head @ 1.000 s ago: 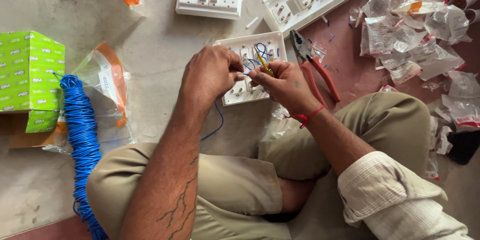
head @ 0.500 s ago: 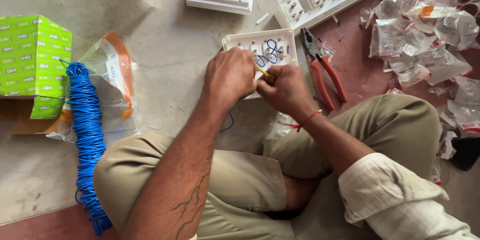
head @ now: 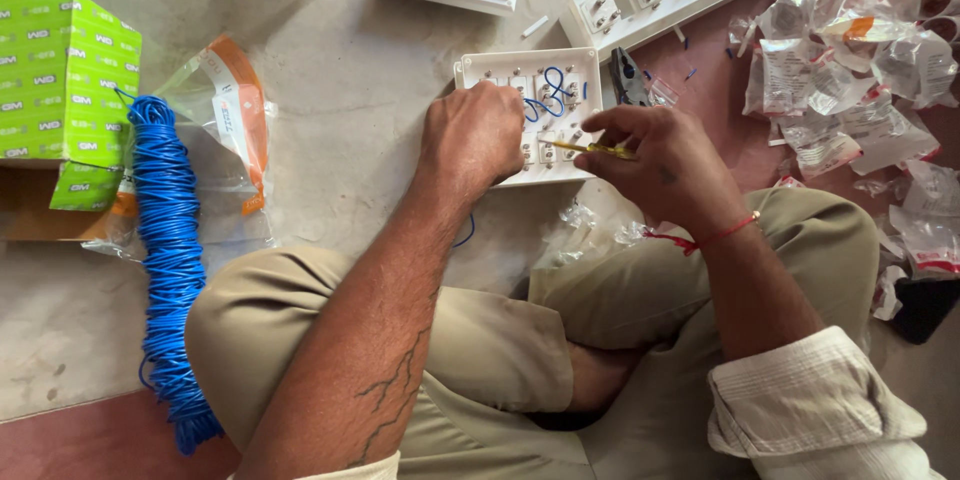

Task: The person wires electrical switches and sockets into a plastic mounting box, using a screwdriver to tighten terminals and pliers to strip and trim wires.

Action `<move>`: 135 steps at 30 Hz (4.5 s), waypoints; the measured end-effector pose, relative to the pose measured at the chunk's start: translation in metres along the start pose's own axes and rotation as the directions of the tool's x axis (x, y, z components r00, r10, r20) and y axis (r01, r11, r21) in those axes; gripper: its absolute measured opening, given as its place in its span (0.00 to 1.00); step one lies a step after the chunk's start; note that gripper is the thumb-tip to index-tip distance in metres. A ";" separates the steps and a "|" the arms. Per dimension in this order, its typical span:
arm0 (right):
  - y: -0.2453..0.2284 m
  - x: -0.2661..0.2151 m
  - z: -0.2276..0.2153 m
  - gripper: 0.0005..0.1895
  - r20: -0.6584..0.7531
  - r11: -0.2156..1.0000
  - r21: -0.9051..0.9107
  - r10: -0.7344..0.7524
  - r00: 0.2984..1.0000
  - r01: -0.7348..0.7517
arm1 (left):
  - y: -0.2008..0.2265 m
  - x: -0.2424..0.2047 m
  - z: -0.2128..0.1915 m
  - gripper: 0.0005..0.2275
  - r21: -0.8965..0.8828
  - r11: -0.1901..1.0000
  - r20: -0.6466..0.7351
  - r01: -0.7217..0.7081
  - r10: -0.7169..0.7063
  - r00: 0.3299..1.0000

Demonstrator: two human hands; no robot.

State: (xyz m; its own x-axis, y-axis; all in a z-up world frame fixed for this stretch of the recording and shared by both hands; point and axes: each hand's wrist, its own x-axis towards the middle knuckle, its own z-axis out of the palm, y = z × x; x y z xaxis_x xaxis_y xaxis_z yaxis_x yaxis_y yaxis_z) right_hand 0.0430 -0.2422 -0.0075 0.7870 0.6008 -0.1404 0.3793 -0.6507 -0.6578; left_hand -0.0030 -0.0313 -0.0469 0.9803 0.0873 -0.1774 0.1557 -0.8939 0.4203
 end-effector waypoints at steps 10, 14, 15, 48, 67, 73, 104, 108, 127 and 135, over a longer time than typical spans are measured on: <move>-0.026 -0.005 0.003 0.15 -0.046 0.989 -0.109 -0.110 0.993 0.105 | 0.007 0.000 0.001 0.06 0.034 0.999 0.015 -0.032 0.032 0.999; -0.022 -0.005 0.008 0.15 -0.066 0.974 -0.149 -0.182 0.981 0.171 | 0.007 0.000 0.004 0.06 0.032 0.997 0.026 -0.070 0.069 0.997; -0.022 -0.004 0.009 0.15 -0.063 0.974 -0.150 -0.183 0.981 0.172 | 0.006 0.001 0.004 0.06 0.031 0.997 0.025 -0.067 0.067 0.997; -0.069 0.037 0.012 0.15 0.333 0.747 -0.581 -0.145 0.932 0.324 | -0.011 0.013 0.021 0.07 -0.117 0.991 0.009 0.060 -0.059 0.998; -0.008 0.003 0.056 0.09 -0.185 0.973 -0.139 -0.206 0.961 0.182 | -0.008 0.008 0.011 0.09 -0.106 0.990 0.059 0.091 -0.085 0.995; -0.007 0.006 0.065 0.09 -0.185 0.968 -0.172 -0.216 0.959 0.185 | -0.008 0.007 0.006 0.08 -0.105 0.988 0.096 0.116 -0.106 0.990; -0.003 0.005 0.073 0.07 -0.160 0.964 -0.200 -0.211 0.964 0.177 | -0.006 0.006 -0.003 0.08 -0.156 0.975 0.162 0.158 -0.132 0.978; 0.000 0.005 0.074 0.06 -0.102 0.957 -0.183 -0.248 0.963 0.227 | -0.006 0.005 -0.003 0.08 -0.139 0.976 0.197 0.166 -0.137 0.971; -0.004 0.004 0.074 0.08 -0.182 0.968 -0.167 -0.216 0.959 0.186 | -0.004 0.005 -0.003 0.08 -0.152 0.973 0.151 0.173 -0.150 0.977; -0.005 0.003 0.072 0.10 -0.204 0.966 -0.144 -0.243 0.948 0.217 | -0.004 0.006 -0.003 0.09 -0.139 0.975 0.167 0.174 -0.150 0.974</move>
State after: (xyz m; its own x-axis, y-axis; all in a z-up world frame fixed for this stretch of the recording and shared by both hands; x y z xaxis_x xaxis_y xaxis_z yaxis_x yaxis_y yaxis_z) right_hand 0.0089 -0.2038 -0.0580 0.7532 0.6333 0.1777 0.6069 -0.5650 -0.5589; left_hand 0.0021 -0.0258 -0.0468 0.9115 0.1462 -0.3843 0.3395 -0.7949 0.5029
